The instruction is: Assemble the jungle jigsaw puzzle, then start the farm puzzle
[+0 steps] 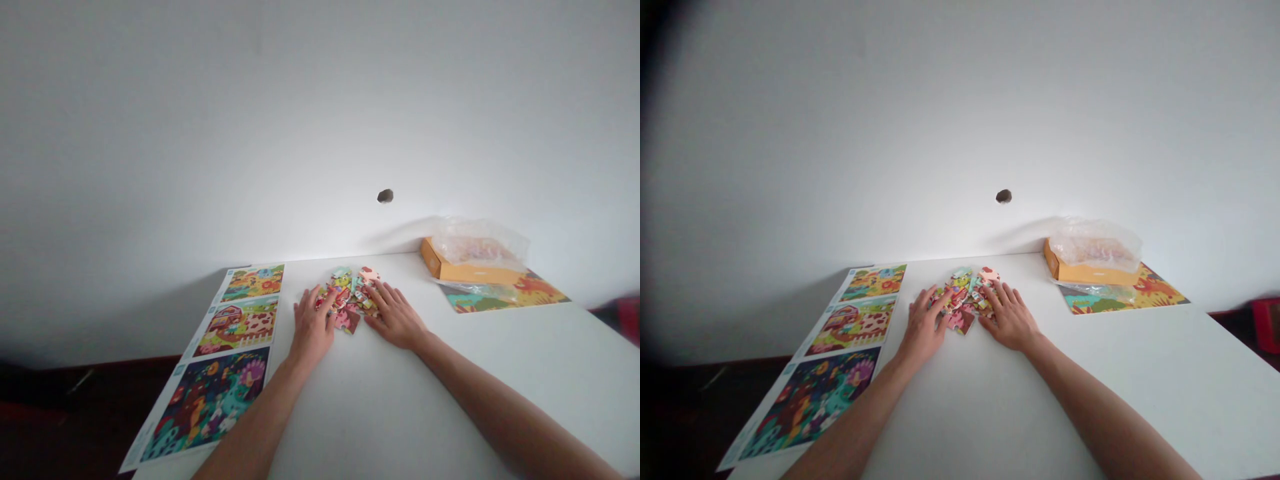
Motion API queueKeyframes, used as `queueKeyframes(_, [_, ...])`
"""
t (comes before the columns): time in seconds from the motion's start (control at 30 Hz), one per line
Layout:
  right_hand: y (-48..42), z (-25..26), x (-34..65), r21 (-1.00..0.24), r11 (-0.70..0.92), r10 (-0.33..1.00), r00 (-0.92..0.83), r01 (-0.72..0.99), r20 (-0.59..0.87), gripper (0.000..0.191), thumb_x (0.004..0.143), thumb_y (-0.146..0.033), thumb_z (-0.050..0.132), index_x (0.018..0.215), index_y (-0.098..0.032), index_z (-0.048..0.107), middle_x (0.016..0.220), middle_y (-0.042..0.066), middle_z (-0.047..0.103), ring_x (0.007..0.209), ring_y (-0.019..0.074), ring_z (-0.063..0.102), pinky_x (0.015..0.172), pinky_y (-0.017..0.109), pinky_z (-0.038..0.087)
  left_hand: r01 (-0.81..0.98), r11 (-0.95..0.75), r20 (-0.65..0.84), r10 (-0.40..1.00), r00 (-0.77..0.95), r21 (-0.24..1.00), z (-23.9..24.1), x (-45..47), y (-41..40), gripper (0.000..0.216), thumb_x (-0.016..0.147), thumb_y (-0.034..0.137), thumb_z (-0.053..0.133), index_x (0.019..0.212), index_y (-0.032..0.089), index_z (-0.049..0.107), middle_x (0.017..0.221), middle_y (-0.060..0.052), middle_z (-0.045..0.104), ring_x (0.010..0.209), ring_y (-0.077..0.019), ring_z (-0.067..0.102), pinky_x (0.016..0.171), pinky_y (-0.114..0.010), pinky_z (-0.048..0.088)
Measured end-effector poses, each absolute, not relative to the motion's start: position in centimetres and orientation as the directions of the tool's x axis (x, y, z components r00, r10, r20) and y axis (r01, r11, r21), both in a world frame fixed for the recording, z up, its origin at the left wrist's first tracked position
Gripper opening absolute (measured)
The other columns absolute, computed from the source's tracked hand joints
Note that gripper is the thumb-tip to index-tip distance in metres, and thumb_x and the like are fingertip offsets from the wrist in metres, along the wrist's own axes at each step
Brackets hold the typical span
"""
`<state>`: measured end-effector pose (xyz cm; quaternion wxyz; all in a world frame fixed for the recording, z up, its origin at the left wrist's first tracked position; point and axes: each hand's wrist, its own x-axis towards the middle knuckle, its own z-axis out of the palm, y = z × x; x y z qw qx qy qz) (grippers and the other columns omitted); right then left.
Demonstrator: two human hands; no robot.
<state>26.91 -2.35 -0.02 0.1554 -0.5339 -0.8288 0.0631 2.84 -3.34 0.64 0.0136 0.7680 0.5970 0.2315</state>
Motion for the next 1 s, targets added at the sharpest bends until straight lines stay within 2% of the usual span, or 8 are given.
queueKeyframes(0.1, [-1.9, 0.1, 27.3, -0.311, 0.433, 0.9, -0.387, 0.846, 0.201, 0.072, 0.09, -0.055, 0.048, 0.152, -0.025, 0.028, 0.158, 0.011, 0.026, 0.142, 0.0345, 0.026, 0.112, 0.055, 0.027, 0.981, 0.015, 0.313, 0.946, -0.077, 0.196, 1.0, 2.9, -3.6, 0.061, 0.091, 0.047, 0.05, 0.146, 0.022, 0.04, 0.149, -0.021, 0.036, 0.139, -0.0429, 0.029, 0.105, -0.07, 0.026])
queueKeyframes(0.23, [-1.5, 0.1, 28.0, -0.404, 0.48, 0.876, -0.401, 0.779, 0.267, 0.079, 0.085, -0.053, 0.058, 0.15, -0.02, 0.029, 0.152, 0.013, 0.036, 0.139, 0.0325, 0.033, 0.112, 0.052, 0.03, 0.978, 0.192, 0.225, 0.952, -0.206, 0.085, 0.7, 2.5, -3.4, 0.067, 0.094, 0.054, 0.038, 0.147, 0.013, 0.039, 0.145, -0.03, 0.037, 0.137, -0.0463, 0.031, 0.102, -0.068, 0.028])
queueKeyframes(0.33, [-1.4, -0.1, 28.3, -0.474, 0.489, 0.87, -0.373, 0.732, 0.322, 0.076, 0.082, -0.046, 0.063, 0.147, -0.018, 0.035, 0.144, 0.014, 0.046, 0.132, 0.0297, 0.043, 0.11, 0.047, 0.036, 0.98, 0.197, 0.189, 0.961, -0.201, 0.041, 0.6, 2.2, -3.3, 0.066, 0.095, 0.053, 0.034, 0.146, 0.012, 0.039, 0.144, -0.03, 0.038, 0.137, -0.0451, 0.031, 0.102, -0.068, 0.028])
queueKeyframes(0.5, [-1.3, -0.1, 28.5, -0.521, 0.483, 0.872, -0.333, 0.704, 0.358, 0.063, 0.081, -0.037, 0.064, 0.138, -0.017, 0.047, 0.132, 0.014, 0.057, 0.122, 0.0282, 0.052, 0.105, 0.043, 0.042, 0.981, 0.187, 0.174, 0.966, -0.192, 0.047, 0.9, 1.9, -3.4, 0.063, 0.096, 0.052, 0.03, 0.143, 0.011, 0.043, 0.143, -0.027, 0.04, 0.136, -0.0431, 0.032, 0.1, -0.068, 0.031])
queueKeyframes(0.83, [-1.2, -0.2, 28.6, -0.503, 0.519, 0.847, -0.336, 0.691, 0.413, 0.058, 0.081, -0.035, 0.065, 0.135, -0.02, 0.051, 0.127, 0.011, 0.061, 0.117, 0.0274, 0.055, 0.102, 0.043, 0.044, 0.981, 0.178, 0.11, 0.976, -0.187, 0.083, 1.5, 1.6, -3.6, 0.067, 0.095, 0.055, 0.027, 0.142, 0.009, 0.042, 0.143, -0.025, 0.041, 0.137, -0.042, 0.028, 0.102, -0.068, 0.029])
queueKeyframes(1.0, [-0.9, -0.4, 28.9, -0.501, 0.536, 0.833, -0.327, 0.679, 0.447, 0.045, 0.083, -0.039, 0.067, 0.124, -0.022, 0.062, 0.127, 0.01, 0.061, 0.118, 0.0268, 0.054, 0.103, 0.043, 0.043, 0.98, 0.182, 0.115, 0.975, -0.191, 0.086, 1.8, 1.7, -3.7, 0.069, 0.095, 0.056, 0.027, 0.142, 0.008, 0.042, 0.139, -0.026, 0.044, 0.137, -0.0419, 0.029, 0.102, -0.069, 0.029])
